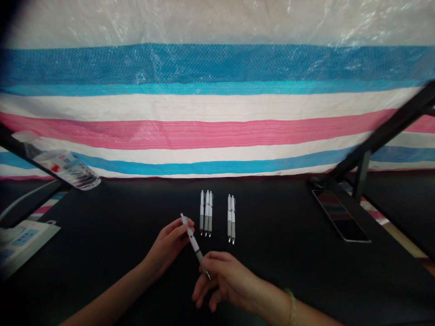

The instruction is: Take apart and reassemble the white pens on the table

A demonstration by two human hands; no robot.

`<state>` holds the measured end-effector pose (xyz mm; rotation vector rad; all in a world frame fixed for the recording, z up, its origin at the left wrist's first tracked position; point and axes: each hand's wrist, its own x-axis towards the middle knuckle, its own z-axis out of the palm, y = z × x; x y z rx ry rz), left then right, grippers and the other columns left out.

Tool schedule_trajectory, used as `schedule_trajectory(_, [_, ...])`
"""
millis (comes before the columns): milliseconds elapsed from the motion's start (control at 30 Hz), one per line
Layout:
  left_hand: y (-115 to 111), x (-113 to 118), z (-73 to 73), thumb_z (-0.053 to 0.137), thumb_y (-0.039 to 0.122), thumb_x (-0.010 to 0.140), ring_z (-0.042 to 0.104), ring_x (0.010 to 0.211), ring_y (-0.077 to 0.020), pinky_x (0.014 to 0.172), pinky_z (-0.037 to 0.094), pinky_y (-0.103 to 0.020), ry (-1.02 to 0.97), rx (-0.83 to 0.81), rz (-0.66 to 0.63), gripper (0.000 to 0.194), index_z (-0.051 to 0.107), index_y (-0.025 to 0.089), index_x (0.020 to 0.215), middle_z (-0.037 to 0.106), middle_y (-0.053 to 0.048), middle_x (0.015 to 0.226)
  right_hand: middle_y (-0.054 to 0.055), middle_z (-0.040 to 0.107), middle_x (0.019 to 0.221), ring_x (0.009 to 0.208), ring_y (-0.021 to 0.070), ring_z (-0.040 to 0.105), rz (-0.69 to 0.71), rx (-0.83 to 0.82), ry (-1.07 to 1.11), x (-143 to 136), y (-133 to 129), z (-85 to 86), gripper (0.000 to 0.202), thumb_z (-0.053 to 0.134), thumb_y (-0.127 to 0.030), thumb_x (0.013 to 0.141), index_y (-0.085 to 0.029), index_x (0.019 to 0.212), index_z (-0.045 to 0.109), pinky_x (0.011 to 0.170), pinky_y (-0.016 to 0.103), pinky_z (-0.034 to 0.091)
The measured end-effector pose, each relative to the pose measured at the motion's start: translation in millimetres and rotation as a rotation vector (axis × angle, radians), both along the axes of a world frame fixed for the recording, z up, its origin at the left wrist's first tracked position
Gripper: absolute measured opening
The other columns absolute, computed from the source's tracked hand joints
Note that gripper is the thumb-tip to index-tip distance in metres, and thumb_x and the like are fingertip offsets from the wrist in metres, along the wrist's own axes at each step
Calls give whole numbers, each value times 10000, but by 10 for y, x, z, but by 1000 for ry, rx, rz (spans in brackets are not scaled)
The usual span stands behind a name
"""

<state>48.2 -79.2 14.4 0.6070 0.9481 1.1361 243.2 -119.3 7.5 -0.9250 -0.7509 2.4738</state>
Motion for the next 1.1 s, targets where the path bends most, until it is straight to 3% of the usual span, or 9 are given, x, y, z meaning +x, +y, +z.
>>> schedule_trajectory(100, [4, 1, 10, 862, 355, 677, 571, 747, -146, 718, 472, -260, -7, -9, 9, 261, 770, 148, 808, 647, -29, 763, 64, 731, 725, 620, 193, 705, -11, 9, 13, 1, 0, 3, 389, 676, -472, 804, -207, 961, 437, 459, 184, 426])
schedule_trajectory(233, [0, 0, 6, 869, 349, 676, 572, 749, -141, 717, 475, -250, -20, -19, 21, 263, 771, 147, 813, 649, -28, 762, 76, 727, 719, 607, 190, 707, 11, -4, 20, 2, 7, 13, 394, 562, -554, 866, -184, 970, 477, 442, 184, 425])
schedule_trajectory(367, [-6, -5, -11, 864, 329, 691, 583, 764, -143, 732, 484, -248, -37, -19, 40, 237, 771, 150, 817, 655, -30, 775, 67, 739, 745, 632, 189, 715, -13, 16, 14, 5, 1, 12, 364, 633, -471, 833, -202, 987, 441, 455, 179, 433])
schedule_trajectory(500, [8, -6, -19, 878, 326, 669, 590, 766, -145, 723, 491, -241, -57, -43, 70, 255, 775, 147, 818, 658, -31, 769, 88, 733, 720, 609, 204, 713, -3, -19, 12, 7, -2, 1, 405, 516, -566, 864, -181, 986, 483, 415, 185, 422])
schedule_trajectory(667, [22, 4, -6, 904, 326, 624, 581, 747, -135, 698, 492, -225, -62, -69, 109, 287, 778, 141, 802, 658, -27, 756, 64, 735, 705, 592, 190, 710, -31, 1, 20, 8, 2, -24, 348, 613, -490, 833, -203, 960, 462, 415, 170, 429])
schedule_trajectory(800, [22, 5, 0, 906, 322, 619, 579, 747, -134, 702, 496, -225, -72, -52, 118, 280, 778, 142, 791, 658, -25, 751, 87, 736, 710, 586, 196, 711, -18, -13, 11, 9, 6, -35, 390, 520, -544, 883, -170, 990, 511, 409, 181, 438])
schedule_trajectory(933, [25, -7, -15, 897, 326, 639, 579, 748, -135, 702, 499, -225, -64, -36, 115, 274, 783, 142, 806, 656, -26, 751, 65, 732, 686, 561, 172, 693, -35, 12, 18, 9, 3, -20, 341, 617, -476, 841, -183, 971, 504, 416, 167, 432])
schedule_trajectory(1100, [39, -18, -10, 913, 332, 610, 577, 748, -137, 705, 505, -229, -66, -47, 148, 300, 782, 140, 800, 660, -26, 750, 90, 738, 693, 570, 187, 697, -22, -7, 18, 12, 0, -24, 379, 548, -535, 878, -170, 980, 518, 406, 181, 439])
